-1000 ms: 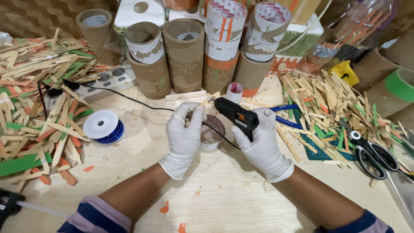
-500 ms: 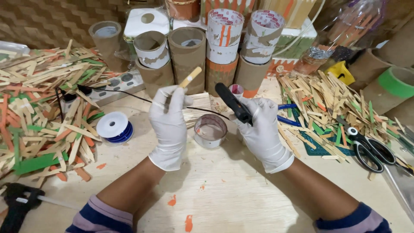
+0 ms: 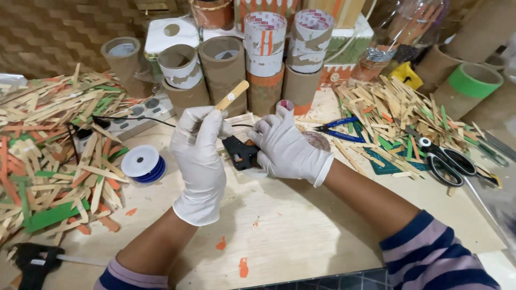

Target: Attaching small wooden sticks to a cardboard tube using a hot glue gun to create a decorative object.

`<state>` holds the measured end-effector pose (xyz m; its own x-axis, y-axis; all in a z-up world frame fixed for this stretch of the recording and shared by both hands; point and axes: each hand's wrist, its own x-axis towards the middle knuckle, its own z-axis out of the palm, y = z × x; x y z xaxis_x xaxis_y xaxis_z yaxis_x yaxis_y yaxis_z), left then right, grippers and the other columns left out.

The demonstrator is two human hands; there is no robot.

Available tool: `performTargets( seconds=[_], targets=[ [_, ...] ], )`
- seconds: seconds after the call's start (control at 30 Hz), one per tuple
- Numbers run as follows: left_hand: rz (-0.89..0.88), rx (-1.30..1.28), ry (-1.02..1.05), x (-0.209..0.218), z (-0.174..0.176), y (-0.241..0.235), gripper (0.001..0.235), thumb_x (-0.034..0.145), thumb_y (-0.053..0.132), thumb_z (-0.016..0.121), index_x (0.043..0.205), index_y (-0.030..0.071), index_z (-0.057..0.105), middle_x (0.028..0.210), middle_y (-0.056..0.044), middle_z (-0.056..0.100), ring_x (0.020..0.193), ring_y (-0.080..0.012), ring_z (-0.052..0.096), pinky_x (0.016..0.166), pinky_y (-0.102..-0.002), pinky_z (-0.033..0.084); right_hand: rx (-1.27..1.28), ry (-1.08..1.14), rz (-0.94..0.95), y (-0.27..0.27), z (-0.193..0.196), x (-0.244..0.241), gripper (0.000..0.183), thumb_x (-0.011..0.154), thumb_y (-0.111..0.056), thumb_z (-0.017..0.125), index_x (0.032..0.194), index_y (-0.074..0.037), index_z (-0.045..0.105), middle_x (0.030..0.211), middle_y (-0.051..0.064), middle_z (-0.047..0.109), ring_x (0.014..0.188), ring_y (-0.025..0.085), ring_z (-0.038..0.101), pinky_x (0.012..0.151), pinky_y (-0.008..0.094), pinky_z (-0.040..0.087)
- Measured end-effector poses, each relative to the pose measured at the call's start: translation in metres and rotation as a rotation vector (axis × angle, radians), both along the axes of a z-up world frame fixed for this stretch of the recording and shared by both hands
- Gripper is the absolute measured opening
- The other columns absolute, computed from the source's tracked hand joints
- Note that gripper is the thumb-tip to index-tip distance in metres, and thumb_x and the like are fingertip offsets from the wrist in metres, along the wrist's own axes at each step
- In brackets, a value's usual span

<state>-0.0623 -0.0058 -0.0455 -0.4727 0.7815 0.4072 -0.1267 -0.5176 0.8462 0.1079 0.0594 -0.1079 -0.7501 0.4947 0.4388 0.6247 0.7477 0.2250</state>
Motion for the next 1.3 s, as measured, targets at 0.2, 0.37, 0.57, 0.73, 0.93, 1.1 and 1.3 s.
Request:
performTargets(
  seconds=[0.2, 0.37, 0.57, 0.73, 0.93, 1.1, 1.3],
  targets=[
    [-0.135, -0.229, 0.056, 0.021, -0.022, 0.005, 0.003, 0.086, 0.011, 0.073, 0.084, 0.010, 0.073, 0.055, -0.007, 0.062, 0.054, -0.0085, 0.055, 0.053, -0.020, 0.045, 0.067, 0.170, -0.199, -0.028, 0.033, 0.056, 0.037, 0.086, -0.038, 0.064, 0.113, -0.014, 0.073, 0.112, 0.007, 0.069, 0.118, 0.027, 0.060, 0.109, 0.056, 0.031],
    [-0.314, -0.386, 0.150, 0.060, -0.038, -0.008, 0.008, 0.078, 0.008, 0.077, 0.071, 0.011, 0.074, 0.047, -0.008, 0.060, 0.048, -0.0108, 0.054, 0.051, -0.022, 0.045, 0.028, 0.709, 0.050, -0.061, 0.031, 0.106, 0.033, 0.083, -0.029, 0.089, 0.111, -0.017, 0.076, 0.098, -0.003, 0.074, 0.090, 0.022, 0.069, 0.094, 0.040, 0.049],
    [-0.442, -0.554, 0.247, 0.103, -0.055, -0.013, 0.008, 0.077, 0.010, 0.076, 0.070, 0.011, 0.075, 0.047, -0.009, 0.058, 0.051, -0.0111, 0.050, 0.053, -0.022, 0.039, 0.051, 0.716, 0.072, -0.097, 0.020, 0.140, 0.011, 0.091, -0.020, 0.078, 0.102, -0.020, 0.078, 0.095, -0.007, 0.076, 0.084, 0.019, 0.072, 0.085, 0.038, 0.055],
    [-0.476, -0.623, 0.242, 0.134, -0.039, -0.030, 0.006, 0.076, 0.013, 0.076, 0.070, 0.012, 0.077, 0.048, -0.010, 0.060, 0.053, -0.0115, 0.047, 0.054, -0.023, 0.037, 0.158, 0.778, 0.029, -0.097, 0.007, 0.175, 0.013, 0.086, -0.020, 0.084, 0.097, -0.020, 0.077, 0.090, -0.009, 0.075, 0.080, 0.018, 0.071, 0.086, 0.037, 0.053],
    [-0.600, -0.662, 0.189, 0.158, -0.027, -0.038, 0.011, 0.080, 0.001, 0.069, 0.071, 0.002, 0.075, 0.050, -0.008, 0.055, 0.051, -0.0139, 0.048, 0.059, -0.026, 0.039, 0.248, 0.603, -0.007, -0.113, 0.020, 0.202, 0.009, 0.099, -0.015, 0.071, 0.106, -0.012, 0.065, 0.102, -0.001, 0.073, 0.087, 0.016, 0.067, 0.092, 0.037, 0.044],
    [-0.710, -0.497, 0.283, 0.167, -0.024, -0.032, 0.020, 0.095, 0.014, 0.062, 0.084, 0.002, 0.074, 0.061, -0.010, 0.068, 0.058, -0.0157, 0.062, 0.064, -0.029, 0.054, 0.276, 0.586, -0.051, -0.106, 0.011, 0.225, 0.005, 0.101, -0.015, 0.067, 0.106, -0.014, 0.066, 0.104, -0.003, 0.074, 0.088, 0.017, 0.065, 0.090, 0.038, 0.044],
    [-0.329, -0.008, 1.347, 0.156, -0.054, 0.003, 0.086, 0.072, 0.036, 0.090, 0.139, 0.000, 0.052, 0.117, -0.021, 0.070, 0.119, -0.0398, 0.058, 0.106, -0.057, 0.039, -0.377, 1.354, -0.464, -0.077, -0.031, 0.228, 0.013, 0.078, -0.007, 0.087, 0.088, -0.013, 0.082, 0.082, 0.006, 0.076, 0.083, 0.020, 0.070, 0.087, 0.035, 0.053]
  ],
)
